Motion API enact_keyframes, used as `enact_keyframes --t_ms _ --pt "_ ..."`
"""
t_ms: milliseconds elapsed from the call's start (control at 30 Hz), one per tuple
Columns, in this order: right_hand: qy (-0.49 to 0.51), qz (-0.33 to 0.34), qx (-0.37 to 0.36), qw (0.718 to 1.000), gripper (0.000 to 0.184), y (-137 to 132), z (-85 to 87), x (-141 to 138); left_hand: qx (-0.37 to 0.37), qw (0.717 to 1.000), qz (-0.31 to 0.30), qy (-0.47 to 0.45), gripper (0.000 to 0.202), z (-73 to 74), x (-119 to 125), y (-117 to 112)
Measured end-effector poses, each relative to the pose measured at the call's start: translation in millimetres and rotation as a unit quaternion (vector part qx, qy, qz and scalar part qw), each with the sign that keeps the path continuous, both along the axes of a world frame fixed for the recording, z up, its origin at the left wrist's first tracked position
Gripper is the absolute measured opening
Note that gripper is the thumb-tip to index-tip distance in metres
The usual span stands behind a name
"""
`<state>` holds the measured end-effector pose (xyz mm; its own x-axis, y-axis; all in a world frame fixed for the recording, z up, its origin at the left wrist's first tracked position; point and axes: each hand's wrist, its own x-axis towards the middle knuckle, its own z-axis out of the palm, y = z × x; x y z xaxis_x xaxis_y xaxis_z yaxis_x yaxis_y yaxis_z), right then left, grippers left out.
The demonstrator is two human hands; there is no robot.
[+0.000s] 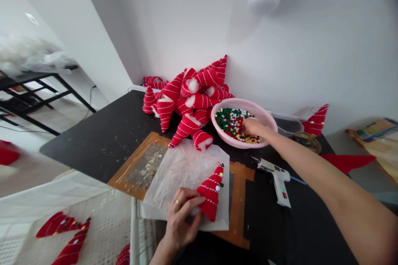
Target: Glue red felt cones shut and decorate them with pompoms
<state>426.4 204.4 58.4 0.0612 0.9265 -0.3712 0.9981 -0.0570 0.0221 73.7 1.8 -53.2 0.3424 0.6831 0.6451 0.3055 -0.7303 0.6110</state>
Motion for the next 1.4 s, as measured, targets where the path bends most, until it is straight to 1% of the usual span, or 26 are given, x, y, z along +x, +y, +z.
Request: enact_keyframes --t_ms 100,167,267,367,433,567,667,800,1000,1200,1267,1333,1400 --pt "0.073 0.025 0.058 0.995 0.015 -13 14.6 -14 -0.006 1.000 -0.005 -0.008 0.036 -0.4 0 -1" --pt "0.145 0.056 0.091 0.984 0.008 -31 23.1 -33 -0.008 1.000 -0.008 -0.011 0.037 -0.4 0 -2" --pt "0.265 0.112 0.097 0.953 0.012 -65 26.9 -69 -0.011 1.000 -0.008 -0.014 0.038 -1.0 0 -2" --pt "0.353 0.148 0.072 0.921 0.012 -95 21.2 -100 -0.013 1.000 -0.005 -0.017 0.039 -2.5 0 -2" --pt "0.389 0.167 0.055 0.904 0.013 -108 14.8 -114 -0.015 1.000 -0.003 -0.017 0.039 -3.3 0 -3" --pt "0.433 0.222 -0.012 0.874 0.014 -115 0.1 -128 -0.018 1.000 -0.003 -0.016 0.039 -1.8 0 -3" --pt "0.441 0.251 -0.043 0.861 0.016 -114 -8.8 -134 -0.018 1.000 -0.004 -0.016 0.039 0.6 1 -2" --pt "0.433 0.278 -0.059 0.855 0.019 -114 -12.3 -139 -0.013 1.000 0.002 -0.013 0.037 1.3 1 -3" --pt "0.411 0.291 -0.062 0.862 0.022 -116 -6.9 -140 -0.011 1.000 0.006 -0.014 0.038 0.3 1 -3" --pt "0.398 0.271 -0.037 0.876 0.020 -125 -7.8 -138 -0.009 1.000 0.007 -0.014 0.038 0.5 1 -3" --pt "0.402 0.260 -0.041 0.877 0.020 -128 -7.9 -138 -0.010 1.000 0.003 -0.012 0.038 -0.4 1 -2" --pt "0.411 0.245 -0.055 0.877 0.020 -130 -4.0 -136 -0.013 1.000 0.003 -0.010 0.037 -1.5 1 -2" --pt "0.422 0.230 -0.061 0.875 0.020 -128 5.3 -131 -0.017 1.000 0.005 -0.008 0.038 -2.2 0 -2"
